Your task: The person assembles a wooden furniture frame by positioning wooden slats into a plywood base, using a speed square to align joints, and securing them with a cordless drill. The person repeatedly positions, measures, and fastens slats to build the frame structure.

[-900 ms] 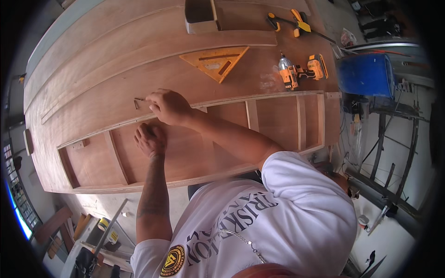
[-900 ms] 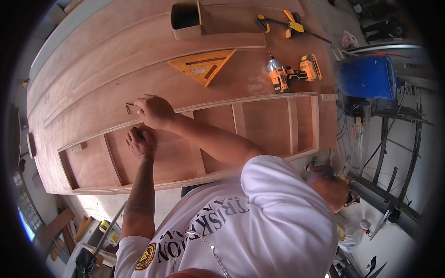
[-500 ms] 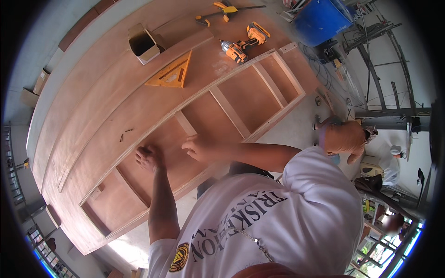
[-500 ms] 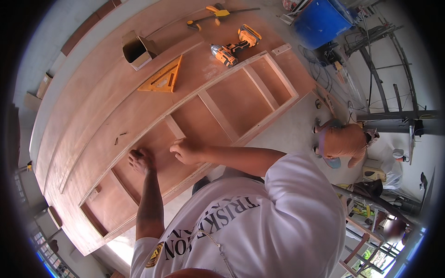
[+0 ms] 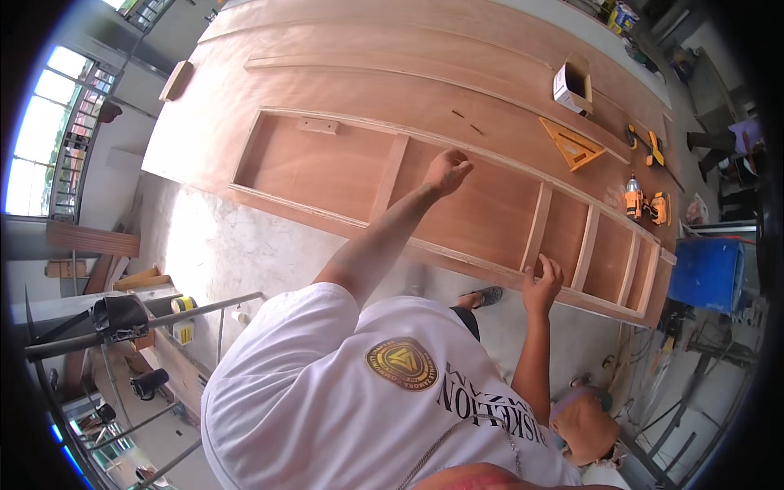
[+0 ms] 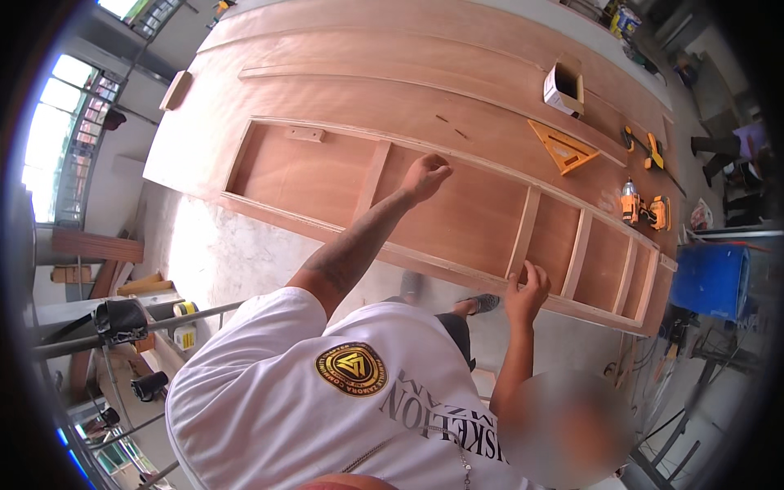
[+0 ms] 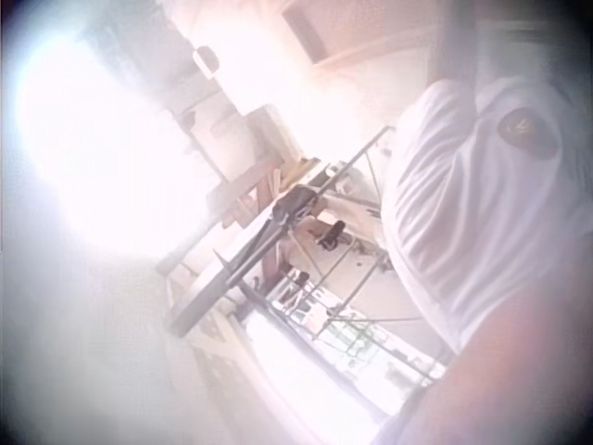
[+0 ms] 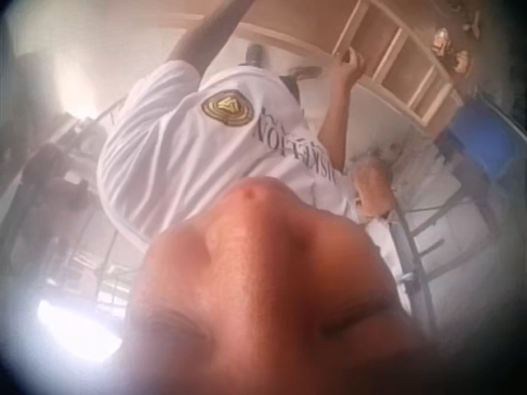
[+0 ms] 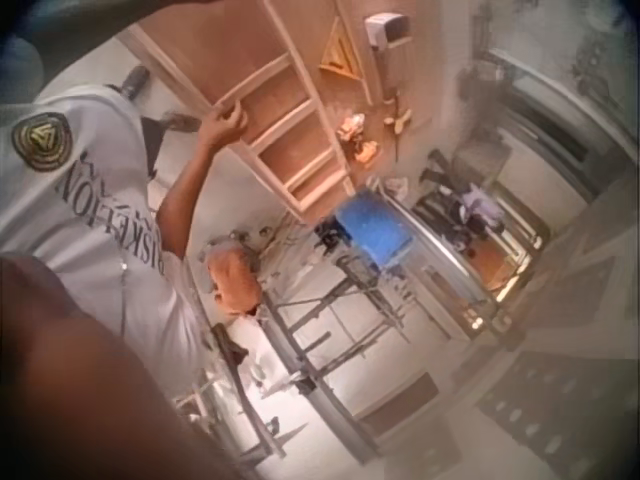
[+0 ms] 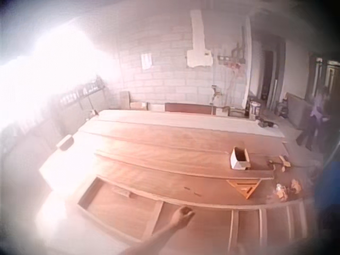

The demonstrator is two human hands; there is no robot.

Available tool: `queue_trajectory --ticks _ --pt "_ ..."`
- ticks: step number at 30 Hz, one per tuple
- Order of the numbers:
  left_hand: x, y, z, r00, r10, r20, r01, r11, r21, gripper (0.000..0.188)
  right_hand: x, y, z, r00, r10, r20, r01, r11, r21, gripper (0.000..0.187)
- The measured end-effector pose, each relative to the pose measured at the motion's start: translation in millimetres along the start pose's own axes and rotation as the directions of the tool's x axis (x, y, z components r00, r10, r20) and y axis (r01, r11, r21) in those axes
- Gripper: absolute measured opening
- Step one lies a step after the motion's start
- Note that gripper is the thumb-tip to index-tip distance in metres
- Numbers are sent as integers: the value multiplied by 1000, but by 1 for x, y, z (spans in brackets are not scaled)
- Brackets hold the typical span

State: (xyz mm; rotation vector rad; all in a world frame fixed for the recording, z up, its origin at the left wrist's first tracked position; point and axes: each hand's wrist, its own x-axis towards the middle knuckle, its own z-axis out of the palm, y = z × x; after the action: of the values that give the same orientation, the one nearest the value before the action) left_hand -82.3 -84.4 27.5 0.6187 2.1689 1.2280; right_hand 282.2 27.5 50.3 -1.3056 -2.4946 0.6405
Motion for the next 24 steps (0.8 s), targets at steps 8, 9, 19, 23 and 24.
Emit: queue_trajectory --ticks 8,9,19,23,24 --pt "-105 -116 -262 381 -123 -917 634 756 162 73 18 57 24 871 382 -307 -438 888 -138 95" --pt "-116 -135 -278 328 -186 -926 677 730 93 79 20 66 23 865 397 -306 -442 892 -93 96" --pt "-140 -217 -281 352 -114 -929 417 908 46 75 39 95 26 892 357 -277 -404 904 -137 92" --pt "-141 -213 -284 369 -181 -912 450 893 5 73 42 104 21 911 294 -288 -324 944 -61 92" --pt "-141 -212 -284 367 -180 -913 455 890 7 72 41 105 21 916 285 -283 -309 950 -44 91"
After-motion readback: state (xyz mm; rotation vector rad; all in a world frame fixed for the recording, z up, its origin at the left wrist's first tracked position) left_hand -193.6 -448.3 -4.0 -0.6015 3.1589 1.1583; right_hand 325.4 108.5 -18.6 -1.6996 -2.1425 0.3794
